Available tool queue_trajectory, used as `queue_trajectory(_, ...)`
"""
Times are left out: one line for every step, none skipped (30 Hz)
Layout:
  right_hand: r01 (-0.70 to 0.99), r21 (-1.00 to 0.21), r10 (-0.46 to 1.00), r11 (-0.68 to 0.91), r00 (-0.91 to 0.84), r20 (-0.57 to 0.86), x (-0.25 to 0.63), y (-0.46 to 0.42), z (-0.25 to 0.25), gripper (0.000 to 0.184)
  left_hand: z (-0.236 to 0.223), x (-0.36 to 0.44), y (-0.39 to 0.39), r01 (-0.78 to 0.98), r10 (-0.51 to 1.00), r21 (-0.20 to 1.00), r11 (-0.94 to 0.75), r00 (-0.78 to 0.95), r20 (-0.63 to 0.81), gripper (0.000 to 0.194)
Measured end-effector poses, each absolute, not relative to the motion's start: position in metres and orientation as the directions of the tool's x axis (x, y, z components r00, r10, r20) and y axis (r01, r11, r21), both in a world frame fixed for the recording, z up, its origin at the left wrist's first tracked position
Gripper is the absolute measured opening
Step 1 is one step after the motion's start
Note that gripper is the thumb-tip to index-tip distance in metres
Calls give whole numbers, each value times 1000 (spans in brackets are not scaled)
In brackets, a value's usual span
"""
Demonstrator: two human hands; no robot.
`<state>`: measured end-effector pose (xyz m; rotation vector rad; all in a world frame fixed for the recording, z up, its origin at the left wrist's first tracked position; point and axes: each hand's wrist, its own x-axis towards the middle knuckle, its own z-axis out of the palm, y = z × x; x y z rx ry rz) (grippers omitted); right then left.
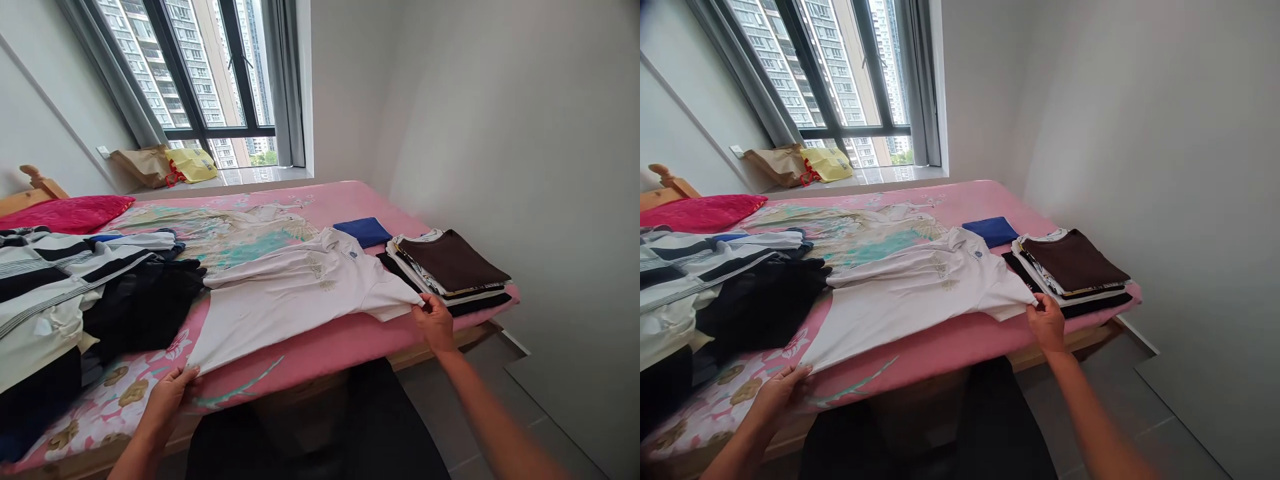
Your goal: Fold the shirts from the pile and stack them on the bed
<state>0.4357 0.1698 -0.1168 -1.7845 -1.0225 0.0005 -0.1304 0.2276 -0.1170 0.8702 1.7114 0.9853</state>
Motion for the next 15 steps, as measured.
queue_trajectory(677, -734, 651, -59, 583, 485, 435, 168, -115, 25, -119, -132, 227, 118, 877, 896, 427, -295, -379, 37)
queue_trajectory(699, -714, 693, -37, 533, 485, 434, 166, -115, 23, -120, -134, 227, 138, 878, 890, 434, -286, -384, 37)
queue_trajectory(696, -717, 749, -44, 498, 437, 434, 163, -118, 22, -122, -135, 227, 172, 880, 879, 444, -270, -391, 37)
queue_trajectory(666, -742, 801, -75, 484, 353, 434, 160, -123, 22, -123, -136, 228, 214, 882, 865, 454, -248, -401, 37)
queue_trajectory(610, -783, 838, -122, 486, 248, 434, 156, -128, 24, -123, -136, 229, 260, 884, 849, 460, -225, -410, 37)
queue_trajectory(533, -829, 855, -169, 498, 146, 434, 153, -134, 27, -123, -135, 231, 313, 887, 831, 461, -205, -415, 38)
queue_trajectory(445, -872, 858, -204, 510, 60, 434, 150, -139, 31, -121, -134, 232, 369, 889, 809, 458, -187, -418, 40)
queue_trajectory(358, -906, 858, -225, 514, -10, 435, 148, -143, 36, -119, -133, 234, 429, 893, 784, 448, -173, -415, 43)
queue_trajectory(286, -928, 857, -237, 512, -60, 436, 147, -146, 40, -116, -131, 235, 490, 900, 758, 431, -167, -404, 45)
queue_trajectory(242, -938, 856, -249, 509, -95, 436, 147, -147, 43, -113, -130, 237, 550, 905, 725, 415, -168, -390, 48)
queue_trajectory(232, -936, 852, -265, 512, -114, 437, 149, -147, 44, -110, -128, 238, 599, 912, 695, 398, -173, -373, 49)
queue_trajectory(245, -928, 845, -279, 522, -117, 438, 151, -146, 44, -107, -126, 238, 632, 918, 673, 383, -179, -354, 49)
queue_trajectory(268, -918, 837, -291, 537, -109, 438, 154, -144, 43, -106, -125, 238, 649, 922, 663, 374, -187, -338, 49)
queue_trajectory(294, -909, 829, -295, 553, -90, 439, 157, -143, 41, -105, -124, 238, 648, 925, 665, 371, -195, -326, 48)
queue_trajectory(316, -902, 821, -292, 567, -67, 439, 159, -142, 39, -104, -124, 237, 630, 926, 681, 373, -203, -320, 48)
